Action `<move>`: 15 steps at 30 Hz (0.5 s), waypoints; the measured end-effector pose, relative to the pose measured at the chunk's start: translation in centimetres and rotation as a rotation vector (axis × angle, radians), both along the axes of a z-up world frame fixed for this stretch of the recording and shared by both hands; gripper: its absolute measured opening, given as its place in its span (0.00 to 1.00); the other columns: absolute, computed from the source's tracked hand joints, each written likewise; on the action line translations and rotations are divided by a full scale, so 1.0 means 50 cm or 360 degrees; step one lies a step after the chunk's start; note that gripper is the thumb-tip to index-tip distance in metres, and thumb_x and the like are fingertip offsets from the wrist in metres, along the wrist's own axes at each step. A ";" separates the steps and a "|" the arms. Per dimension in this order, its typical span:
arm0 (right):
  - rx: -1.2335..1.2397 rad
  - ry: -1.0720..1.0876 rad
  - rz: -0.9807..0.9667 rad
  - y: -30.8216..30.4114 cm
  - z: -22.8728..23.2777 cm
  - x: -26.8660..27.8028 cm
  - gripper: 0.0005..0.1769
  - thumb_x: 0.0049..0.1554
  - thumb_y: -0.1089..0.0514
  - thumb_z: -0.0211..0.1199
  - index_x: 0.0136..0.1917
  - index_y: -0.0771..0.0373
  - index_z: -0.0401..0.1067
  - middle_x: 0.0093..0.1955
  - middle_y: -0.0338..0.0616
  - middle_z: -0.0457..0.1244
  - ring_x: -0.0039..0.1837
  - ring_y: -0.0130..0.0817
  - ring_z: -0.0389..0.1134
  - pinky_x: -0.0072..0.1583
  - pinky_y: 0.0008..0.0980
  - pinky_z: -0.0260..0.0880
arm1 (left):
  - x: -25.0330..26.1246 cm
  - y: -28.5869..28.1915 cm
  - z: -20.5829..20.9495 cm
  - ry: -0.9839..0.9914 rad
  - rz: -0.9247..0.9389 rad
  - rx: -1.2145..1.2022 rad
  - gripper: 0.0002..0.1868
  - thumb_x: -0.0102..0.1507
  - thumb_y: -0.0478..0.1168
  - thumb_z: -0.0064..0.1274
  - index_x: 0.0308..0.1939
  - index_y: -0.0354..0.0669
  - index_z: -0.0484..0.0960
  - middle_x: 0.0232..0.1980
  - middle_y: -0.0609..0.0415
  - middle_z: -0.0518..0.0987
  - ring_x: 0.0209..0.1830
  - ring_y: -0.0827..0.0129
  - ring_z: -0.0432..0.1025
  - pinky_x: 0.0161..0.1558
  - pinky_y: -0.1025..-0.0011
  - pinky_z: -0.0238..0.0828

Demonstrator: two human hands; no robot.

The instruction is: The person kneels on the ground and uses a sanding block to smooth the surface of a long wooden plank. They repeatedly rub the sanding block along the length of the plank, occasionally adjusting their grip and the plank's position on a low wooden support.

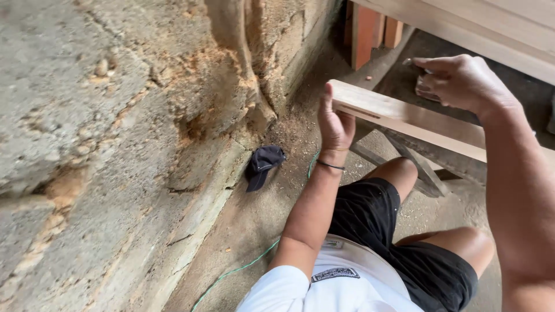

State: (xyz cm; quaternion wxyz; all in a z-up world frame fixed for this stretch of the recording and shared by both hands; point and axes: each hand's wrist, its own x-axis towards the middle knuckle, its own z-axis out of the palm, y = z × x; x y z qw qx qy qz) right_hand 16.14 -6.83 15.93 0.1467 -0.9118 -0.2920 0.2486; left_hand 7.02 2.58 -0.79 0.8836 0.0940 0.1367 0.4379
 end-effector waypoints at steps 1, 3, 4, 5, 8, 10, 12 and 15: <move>-0.0003 -0.0003 -0.0027 -0.018 -0.026 0.028 0.22 0.50 0.59 0.49 0.59 0.45 0.64 0.35 0.44 0.62 0.30 0.34 0.56 0.40 0.32 0.57 | 0.001 0.000 0.000 -0.0003 -0.0027 -0.0003 0.23 0.50 0.51 0.55 0.39 0.39 0.70 0.36 0.51 0.73 0.38 0.64 0.67 0.43 0.69 0.66; -0.0038 -0.0258 0.0143 -0.060 -0.075 0.087 0.23 0.53 0.60 0.47 0.61 0.44 0.62 0.40 0.51 0.64 0.38 0.41 0.62 0.42 0.33 0.57 | 0.011 0.001 0.003 0.0145 0.0053 -0.0153 0.18 0.49 0.50 0.51 0.36 0.41 0.71 0.33 0.53 0.72 0.36 0.68 0.67 0.39 0.72 0.65; -0.0036 -0.0261 0.0109 -0.076 -0.100 0.110 0.23 0.53 0.60 0.47 0.61 0.44 0.62 0.40 0.51 0.64 0.38 0.41 0.62 0.42 0.33 0.57 | 0.008 0.001 0.010 0.0143 0.0019 -0.0147 0.18 0.49 0.50 0.51 0.36 0.41 0.71 0.33 0.53 0.72 0.36 0.68 0.67 0.39 0.72 0.65; 0.0053 -0.0340 0.0189 -0.093 -0.123 0.134 0.22 0.52 0.61 0.47 0.60 0.46 0.63 0.47 0.51 0.62 0.43 0.44 0.62 0.44 0.34 0.58 | 0.006 0.002 0.017 0.0177 0.0009 -0.0207 0.17 0.48 0.49 0.51 0.34 0.42 0.71 0.32 0.53 0.71 0.34 0.68 0.66 0.37 0.71 0.65; 0.0089 -0.0462 0.0269 -0.124 -0.160 0.170 0.23 0.51 0.63 0.45 0.59 0.47 0.63 0.52 0.55 0.59 0.48 0.50 0.61 0.48 0.36 0.58 | 0.000 0.010 0.032 0.0244 -0.0032 -0.0316 0.16 0.45 0.48 0.50 0.30 0.43 0.69 0.29 0.52 0.69 0.32 0.66 0.66 0.34 0.70 0.65; 0.0037 -0.0499 0.0276 -0.136 -0.175 0.183 0.25 0.51 0.63 0.43 0.60 0.47 0.62 0.51 0.57 0.59 0.48 0.52 0.60 0.48 0.38 0.58 | -0.001 0.015 0.033 0.0278 -0.0055 -0.0368 0.16 0.43 0.47 0.50 0.29 0.43 0.69 0.28 0.52 0.68 0.31 0.64 0.65 0.33 0.69 0.64; 0.0127 -0.0702 0.0349 -0.148 -0.194 0.198 0.26 0.51 0.65 0.45 0.61 0.48 0.62 0.47 0.58 0.60 0.46 0.54 0.59 0.48 0.42 0.58 | 0.001 0.015 0.026 0.0345 0.0031 -0.0348 0.12 0.45 0.47 0.48 0.27 0.46 0.69 0.27 0.53 0.68 0.29 0.66 0.65 0.33 0.70 0.63; 0.0172 -0.0984 0.0393 -0.158 -0.205 0.201 0.24 0.51 0.68 0.47 0.60 0.54 0.63 0.54 0.59 0.56 0.49 0.53 0.52 0.46 0.44 0.57 | -0.004 0.016 0.032 0.0405 -0.0004 -0.0411 0.13 0.44 0.47 0.50 0.28 0.47 0.69 0.27 0.55 0.68 0.29 0.67 0.65 0.33 0.70 0.64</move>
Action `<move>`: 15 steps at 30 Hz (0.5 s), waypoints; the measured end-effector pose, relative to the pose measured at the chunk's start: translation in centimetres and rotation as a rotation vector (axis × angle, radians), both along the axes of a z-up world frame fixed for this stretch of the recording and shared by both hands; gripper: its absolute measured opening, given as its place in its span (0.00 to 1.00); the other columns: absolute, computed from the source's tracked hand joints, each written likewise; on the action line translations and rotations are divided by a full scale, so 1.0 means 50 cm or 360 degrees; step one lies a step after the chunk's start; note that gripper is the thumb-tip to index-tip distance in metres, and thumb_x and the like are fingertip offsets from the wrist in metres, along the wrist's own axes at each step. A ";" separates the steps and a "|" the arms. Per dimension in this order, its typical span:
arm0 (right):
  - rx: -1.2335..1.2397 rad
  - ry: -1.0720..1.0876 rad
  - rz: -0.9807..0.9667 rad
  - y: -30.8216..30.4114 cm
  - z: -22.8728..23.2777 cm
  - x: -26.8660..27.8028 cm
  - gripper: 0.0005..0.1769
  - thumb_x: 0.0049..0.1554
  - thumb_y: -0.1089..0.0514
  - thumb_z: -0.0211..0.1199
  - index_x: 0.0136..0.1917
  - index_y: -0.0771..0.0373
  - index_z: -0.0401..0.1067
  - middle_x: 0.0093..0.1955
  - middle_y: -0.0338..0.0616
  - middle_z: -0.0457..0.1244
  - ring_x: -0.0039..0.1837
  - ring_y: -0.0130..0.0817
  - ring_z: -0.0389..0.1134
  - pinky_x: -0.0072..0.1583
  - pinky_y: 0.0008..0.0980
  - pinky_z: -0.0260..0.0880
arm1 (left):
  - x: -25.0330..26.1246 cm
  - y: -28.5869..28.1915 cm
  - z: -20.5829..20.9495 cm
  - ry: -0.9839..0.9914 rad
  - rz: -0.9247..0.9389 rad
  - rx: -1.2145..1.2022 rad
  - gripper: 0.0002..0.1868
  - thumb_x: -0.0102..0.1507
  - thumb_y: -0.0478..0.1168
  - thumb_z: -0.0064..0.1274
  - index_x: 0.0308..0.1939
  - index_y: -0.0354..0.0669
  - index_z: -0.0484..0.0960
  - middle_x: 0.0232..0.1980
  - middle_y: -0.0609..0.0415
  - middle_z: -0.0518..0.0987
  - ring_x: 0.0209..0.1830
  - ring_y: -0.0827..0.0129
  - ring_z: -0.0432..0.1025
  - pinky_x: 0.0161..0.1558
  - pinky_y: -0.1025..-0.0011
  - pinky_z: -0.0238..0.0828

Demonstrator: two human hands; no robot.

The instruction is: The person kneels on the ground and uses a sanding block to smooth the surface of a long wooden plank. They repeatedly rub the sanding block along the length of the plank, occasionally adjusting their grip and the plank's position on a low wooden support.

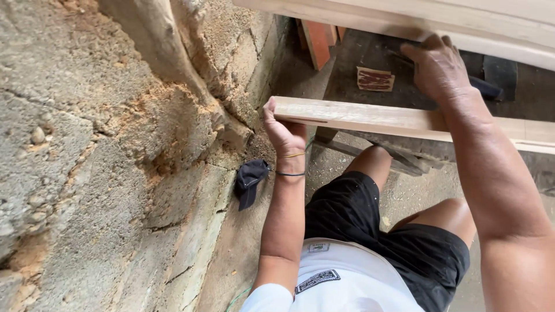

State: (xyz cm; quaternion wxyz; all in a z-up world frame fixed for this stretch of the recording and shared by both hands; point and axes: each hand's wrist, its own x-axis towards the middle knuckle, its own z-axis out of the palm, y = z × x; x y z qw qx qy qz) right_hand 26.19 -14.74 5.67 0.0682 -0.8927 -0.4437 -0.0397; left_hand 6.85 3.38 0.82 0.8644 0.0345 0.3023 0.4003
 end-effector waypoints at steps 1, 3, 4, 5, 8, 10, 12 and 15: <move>0.0001 0.0005 -0.0010 0.007 -0.004 -0.005 0.24 0.51 0.68 0.47 0.60 0.54 0.63 0.54 0.59 0.56 0.49 0.53 0.52 0.46 0.44 0.57 | -0.002 0.000 0.005 0.0005 -0.0010 0.0001 0.13 0.44 0.47 0.50 0.28 0.47 0.69 0.27 0.55 0.68 0.29 0.67 0.65 0.33 0.70 0.64; 0.0279 -0.0154 0.0119 0.013 -0.013 -0.013 0.17 0.52 0.63 0.53 0.55 0.62 0.69 0.42 0.61 0.59 0.45 0.51 0.58 0.41 0.45 0.62 | -0.002 -0.006 0.015 0.0031 0.0082 0.0087 0.11 0.44 0.46 0.50 0.26 0.46 0.69 0.26 0.54 0.68 0.28 0.65 0.65 0.31 0.69 0.64; 0.0275 -0.0153 0.0093 0.031 -0.017 -0.024 0.17 0.52 0.63 0.53 0.55 0.62 0.69 0.42 0.61 0.59 0.45 0.51 0.58 0.41 0.45 0.62 | -0.003 0.000 0.008 0.0034 0.0057 0.0084 0.11 0.44 0.46 0.50 0.26 0.46 0.69 0.26 0.54 0.68 0.28 0.65 0.65 0.31 0.69 0.64; 0.0259 0.0075 0.0086 0.041 -0.022 -0.036 0.18 0.52 0.57 0.53 0.55 0.62 0.68 0.44 0.61 0.58 0.46 0.53 0.58 0.45 0.42 0.60 | -0.002 0.001 0.001 0.0053 0.0042 0.0094 0.12 0.44 0.46 0.49 0.27 0.45 0.71 0.26 0.53 0.70 0.28 0.65 0.66 0.32 0.69 0.65; 0.0106 0.0473 0.0016 0.058 -0.004 -0.065 0.20 0.49 0.53 0.53 0.53 0.63 0.66 0.49 0.60 0.54 0.51 0.54 0.54 0.53 0.40 0.55 | -0.002 -0.001 -0.001 0.0083 0.0038 0.0168 0.12 0.46 0.45 0.49 0.29 0.44 0.72 0.27 0.53 0.71 0.29 0.66 0.67 0.33 0.71 0.65; -0.0026 0.0647 -0.0012 0.068 0.007 -0.070 0.20 0.46 0.55 0.53 0.51 0.64 0.65 0.52 0.58 0.52 0.55 0.53 0.49 0.55 0.42 0.52 | -0.005 -0.001 0.010 0.0088 0.0081 0.0242 0.11 0.47 0.44 0.49 0.29 0.44 0.73 0.27 0.54 0.71 0.29 0.68 0.66 0.33 0.73 0.63; 0.0027 0.0750 -0.0177 0.078 0.005 -0.069 0.18 0.43 0.60 0.60 0.47 0.65 0.63 0.47 0.52 0.51 0.51 0.49 0.50 0.51 0.41 0.58 | -0.015 -0.003 0.025 0.0312 0.0050 0.0504 0.12 0.51 0.45 0.43 0.33 0.43 0.74 0.32 0.53 0.69 0.32 0.68 0.65 0.32 0.74 0.63; 0.0103 0.0863 -0.0264 0.081 0.009 -0.063 0.19 0.38 0.62 0.60 0.45 0.61 0.61 0.46 0.49 0.53 0.51 0.44 0.50 0.49 0.36 0.56 | -0.028 -0.001 0.030 0.0839 0.0113 0.1072 0.12 0.55 0.42 0.41 0.32 0.40 0.78 0.34 0.55 0.75 0.34 0.72 0.67 0.36 0.76 0.64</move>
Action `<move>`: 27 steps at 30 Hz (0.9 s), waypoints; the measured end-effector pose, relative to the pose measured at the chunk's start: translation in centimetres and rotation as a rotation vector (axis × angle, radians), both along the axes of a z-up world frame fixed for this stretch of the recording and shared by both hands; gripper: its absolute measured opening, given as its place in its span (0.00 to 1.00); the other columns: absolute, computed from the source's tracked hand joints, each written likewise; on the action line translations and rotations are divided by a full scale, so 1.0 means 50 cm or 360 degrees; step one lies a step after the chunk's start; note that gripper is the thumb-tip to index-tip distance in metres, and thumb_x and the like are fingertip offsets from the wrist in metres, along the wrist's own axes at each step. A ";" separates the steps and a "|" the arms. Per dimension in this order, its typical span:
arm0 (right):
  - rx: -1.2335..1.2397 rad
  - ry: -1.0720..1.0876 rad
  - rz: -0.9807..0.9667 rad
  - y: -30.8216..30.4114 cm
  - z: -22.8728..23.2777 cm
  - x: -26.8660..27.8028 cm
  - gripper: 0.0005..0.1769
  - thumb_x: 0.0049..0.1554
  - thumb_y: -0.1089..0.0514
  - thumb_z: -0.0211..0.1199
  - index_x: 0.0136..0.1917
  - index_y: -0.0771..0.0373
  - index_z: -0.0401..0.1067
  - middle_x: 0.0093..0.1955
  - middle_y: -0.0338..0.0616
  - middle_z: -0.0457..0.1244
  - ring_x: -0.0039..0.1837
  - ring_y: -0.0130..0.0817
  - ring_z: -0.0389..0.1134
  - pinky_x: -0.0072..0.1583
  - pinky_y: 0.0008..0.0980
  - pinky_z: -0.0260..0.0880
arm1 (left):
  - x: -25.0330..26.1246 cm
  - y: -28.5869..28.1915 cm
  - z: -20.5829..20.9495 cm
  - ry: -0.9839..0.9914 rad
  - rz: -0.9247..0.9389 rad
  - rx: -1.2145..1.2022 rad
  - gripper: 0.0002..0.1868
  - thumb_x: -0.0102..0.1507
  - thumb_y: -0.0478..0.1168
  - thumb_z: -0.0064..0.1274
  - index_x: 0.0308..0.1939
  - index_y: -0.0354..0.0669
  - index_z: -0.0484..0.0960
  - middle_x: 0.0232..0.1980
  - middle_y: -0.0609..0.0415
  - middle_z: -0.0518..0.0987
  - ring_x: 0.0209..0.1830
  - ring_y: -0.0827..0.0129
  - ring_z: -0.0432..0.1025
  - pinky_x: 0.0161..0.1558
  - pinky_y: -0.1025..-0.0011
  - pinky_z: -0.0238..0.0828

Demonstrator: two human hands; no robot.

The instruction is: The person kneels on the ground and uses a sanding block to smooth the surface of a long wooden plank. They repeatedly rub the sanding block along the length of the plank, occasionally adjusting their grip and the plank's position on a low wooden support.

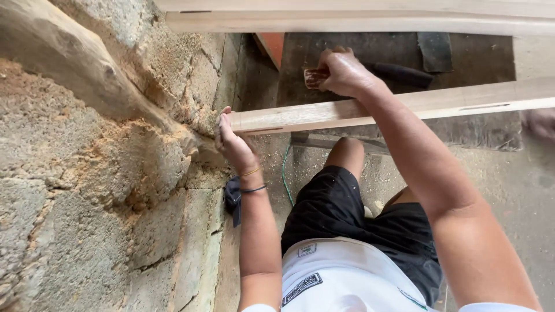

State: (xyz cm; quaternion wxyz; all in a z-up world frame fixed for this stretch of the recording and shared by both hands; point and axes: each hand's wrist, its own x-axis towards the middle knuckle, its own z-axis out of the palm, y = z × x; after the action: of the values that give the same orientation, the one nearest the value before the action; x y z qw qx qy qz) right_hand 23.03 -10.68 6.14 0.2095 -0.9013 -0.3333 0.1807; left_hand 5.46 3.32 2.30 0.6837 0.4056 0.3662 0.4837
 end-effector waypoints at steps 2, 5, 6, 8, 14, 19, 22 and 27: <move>0.0074 0.0045 -0.0020 0.007 -0.001 -0.005 0.18 0.41 0.64 0.59 0.47 0.61 0.63 0.46 0.49 0.57 0.49 0.41 0.56 0.49 0.32 0.60 | -0.012 0.004 -0.009 0.0105 -0.0041 0.0309 0.13 0.57 0.41 0.38 0.35 0.40 0.77 0.35 0.56 0.76 0.36 0.73 0.68 0.39 0.76 0.65; 0.0389 -0.0319 0.0056 0.020 -0.043 -0.001 0.09 0.47 0.57 0.57 0.42 0.61 0.63 0.41 0.48 0.59 0.45 0.43 0.58 0.45 0.36 0.59 | -0.023 0.005 -0.011 0.0351 -0.0009 0.0875 0.12 0.60 0.38 0.37 0.40 0.39 0.75 0.37 0.54 0.76 0.38 0.72 0.70 0.41 0.76 0.68; 0.0615 -0.0730 0.0160 0.022 -0.062 0.005 0.14 0.51 0.49 0.57 0.35 0.61 0.63 0.36 0.47 0.56 0.43 0.47 0.53 0.40 0.44 0.54 | -0.023 0.002 -0.010 0.0490 0.0062 0.1126 0.11 0.60 0.36 0.38 0.42 0.38 0.74 0.39 0.52 0.76 0.38 0.71 0.72 0.40 0.76 0.70; 0.1018 -0.0486 0.0222 0.042 0.009 -0.074 0.05 0.47 0.58 0.57 0.36 0.60 0.64 0.35 0.46 0.59 0.42 0.45 0.58 0.42 0.39 0.58 | -0.030 0.000 0.006 0.0574 0.0052 0.1170 0.10 0.60 0.36 0.40 0.43 0.43 0.74 0.39 0.52 0.76 0.40 0.69 0.71 0.42 0.74 0.68; 0.1697 0.0514 0.0352 0.097 0.029 -0.174 0.13 0.41 0.68 0.54 0.40 0.54 0.67 0.34 0.34 0.61 0.42 0.19 0.57 0.48 0.26 0.62 | -0.049 -0.005 0.061 0.0693 -0.0207 0.1488 0.17 0.58 0.33 0.41 0.51 0.46 0.70 0.45 0.51 0.73 0.50 0.62 0.64 0.50 0.67 0.60; 0.1676 0.0775 0.0274 0.101 0.004 -0.171 0.03 0.47 0.62 0.56 0.33 0.55 0.68 0.29 0.31 0.60 0.37 0.15 0.54 0.41 0.21 0.60 | -0.057 -0.035 0.134 0.0472 -0.0721 0.1393 0.23 0.57 0.44 0.45 0.53 0.39 0.66 0.47 0.44 0.71 0.53 0.56 0.62 0.52 0.59 0.56; 0.1723 0.0732 0.0182 0.117 -0.027 -0.153 0.03 0.48 0.62 0.56 0.33 0.57 0.67 0.26 0.33 0.58 0.34 0.16 0.54 0.38 0.20 0.59 | -0.050 -0.074 0.190 0.0313 -0.1073 0.1265 0.38 0.55 0.61 0.36 0.58 0.34 0.54 0.58 0.30 0.55 0.58 0.41 0.51 0.54 0.46 0.46; 0.1694 0.0779 0.0255 0.107 -0.005 -0.155 0.10 0.54 0.54 0.49 0.33 0.57 0.64 0.27 0.36 0.56 0.36 0.20 0.53 0.41 0.24 0.58 | -0.005 -0.041 0.129 0.0033 -0.0561 0.0628 0.04 0.56 0.34 0.49 0.34 0.37 0.74 0.30 0.51 0.74 0.30 0.75 0.69 0.30 0.78 0.68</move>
State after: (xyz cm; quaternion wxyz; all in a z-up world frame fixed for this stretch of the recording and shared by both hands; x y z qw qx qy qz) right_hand 15.27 -5.33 5.90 0.6894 -0.5764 -0.3870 0.2067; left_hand 5.20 1.27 8.77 0.6612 0.5936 0.1956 0.4149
